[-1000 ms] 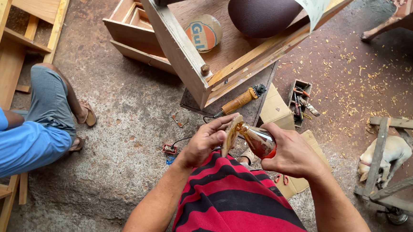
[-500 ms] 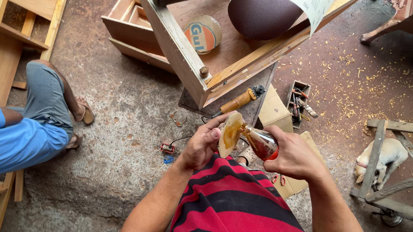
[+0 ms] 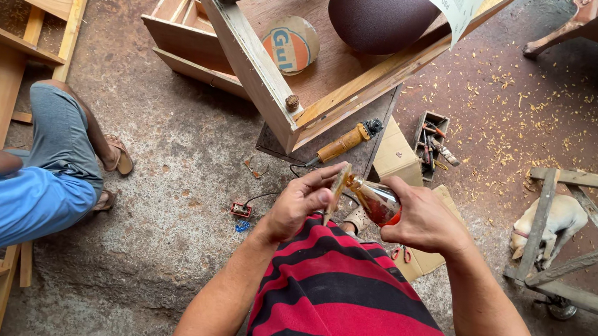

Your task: The person applies glue from a bottle to circular wooden bases and then presses sandpaper discs onto the glued surfaces by hand.

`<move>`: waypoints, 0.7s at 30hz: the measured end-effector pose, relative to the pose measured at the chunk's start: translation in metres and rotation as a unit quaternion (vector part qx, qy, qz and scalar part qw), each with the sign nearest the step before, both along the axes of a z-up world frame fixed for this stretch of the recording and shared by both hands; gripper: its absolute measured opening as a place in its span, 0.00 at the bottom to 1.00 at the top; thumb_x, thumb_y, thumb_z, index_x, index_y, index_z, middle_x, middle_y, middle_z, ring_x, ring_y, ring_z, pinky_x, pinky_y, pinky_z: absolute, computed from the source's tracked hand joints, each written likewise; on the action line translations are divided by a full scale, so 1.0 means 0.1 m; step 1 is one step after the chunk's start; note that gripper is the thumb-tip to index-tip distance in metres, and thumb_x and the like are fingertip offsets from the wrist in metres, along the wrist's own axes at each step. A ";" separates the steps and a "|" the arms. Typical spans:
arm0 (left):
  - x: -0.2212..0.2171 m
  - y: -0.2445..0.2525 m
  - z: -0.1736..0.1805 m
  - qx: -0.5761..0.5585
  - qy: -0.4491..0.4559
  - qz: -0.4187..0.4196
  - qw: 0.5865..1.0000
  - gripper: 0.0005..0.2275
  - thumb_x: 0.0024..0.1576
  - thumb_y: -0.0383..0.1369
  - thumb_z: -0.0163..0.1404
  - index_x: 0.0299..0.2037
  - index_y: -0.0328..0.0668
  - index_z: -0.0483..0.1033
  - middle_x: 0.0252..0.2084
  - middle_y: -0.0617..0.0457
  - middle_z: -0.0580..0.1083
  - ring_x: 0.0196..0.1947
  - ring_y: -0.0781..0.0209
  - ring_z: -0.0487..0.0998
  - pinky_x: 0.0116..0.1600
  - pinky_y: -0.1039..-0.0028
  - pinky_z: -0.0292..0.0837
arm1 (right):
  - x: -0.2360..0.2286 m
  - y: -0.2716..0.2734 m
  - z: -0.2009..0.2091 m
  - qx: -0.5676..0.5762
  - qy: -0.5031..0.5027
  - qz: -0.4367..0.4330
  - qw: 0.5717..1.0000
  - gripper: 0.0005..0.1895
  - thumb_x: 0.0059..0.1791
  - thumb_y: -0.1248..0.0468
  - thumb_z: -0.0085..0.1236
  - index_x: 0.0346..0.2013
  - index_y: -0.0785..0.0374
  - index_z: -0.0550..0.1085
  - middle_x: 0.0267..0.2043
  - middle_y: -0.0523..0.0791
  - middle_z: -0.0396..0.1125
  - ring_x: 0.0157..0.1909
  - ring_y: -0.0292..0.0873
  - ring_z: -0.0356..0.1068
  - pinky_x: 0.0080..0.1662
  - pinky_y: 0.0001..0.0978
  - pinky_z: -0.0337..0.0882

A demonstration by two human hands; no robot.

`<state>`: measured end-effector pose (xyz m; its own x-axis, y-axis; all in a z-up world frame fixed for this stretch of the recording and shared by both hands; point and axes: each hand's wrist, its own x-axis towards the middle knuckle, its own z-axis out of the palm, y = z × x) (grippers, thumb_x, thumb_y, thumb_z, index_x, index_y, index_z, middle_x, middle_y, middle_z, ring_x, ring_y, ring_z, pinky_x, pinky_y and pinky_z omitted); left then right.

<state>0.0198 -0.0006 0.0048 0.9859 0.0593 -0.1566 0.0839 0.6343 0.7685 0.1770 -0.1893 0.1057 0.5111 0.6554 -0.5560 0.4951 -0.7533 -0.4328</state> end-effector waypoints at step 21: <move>0.14 0.18 -0.06 0.499 -0.063 -0.020 0.864 0.33 0.48 0.44 0.67 0.67 0.49 0.73 0.68 0.39 0.70 0.67 0.41 0.70 0.70 0.55 0.63 | -0.01 -0.25 -0.32 0.114 0.069 -0.012 0.991 0.35 0.28 0.64 0.67 0.50 0.60 0.72 0.39 0.50 0.76 0.43 0.49 0.79 0.47 0.39 0.75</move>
<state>0.0333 0.0173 -0.0014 0.9957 0.0688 0.0616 -0.0335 -0.3521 0.9354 0.1758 -0.2147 0.0741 0.4565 0.7612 -0.4605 0.4024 -0.6383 -0.6562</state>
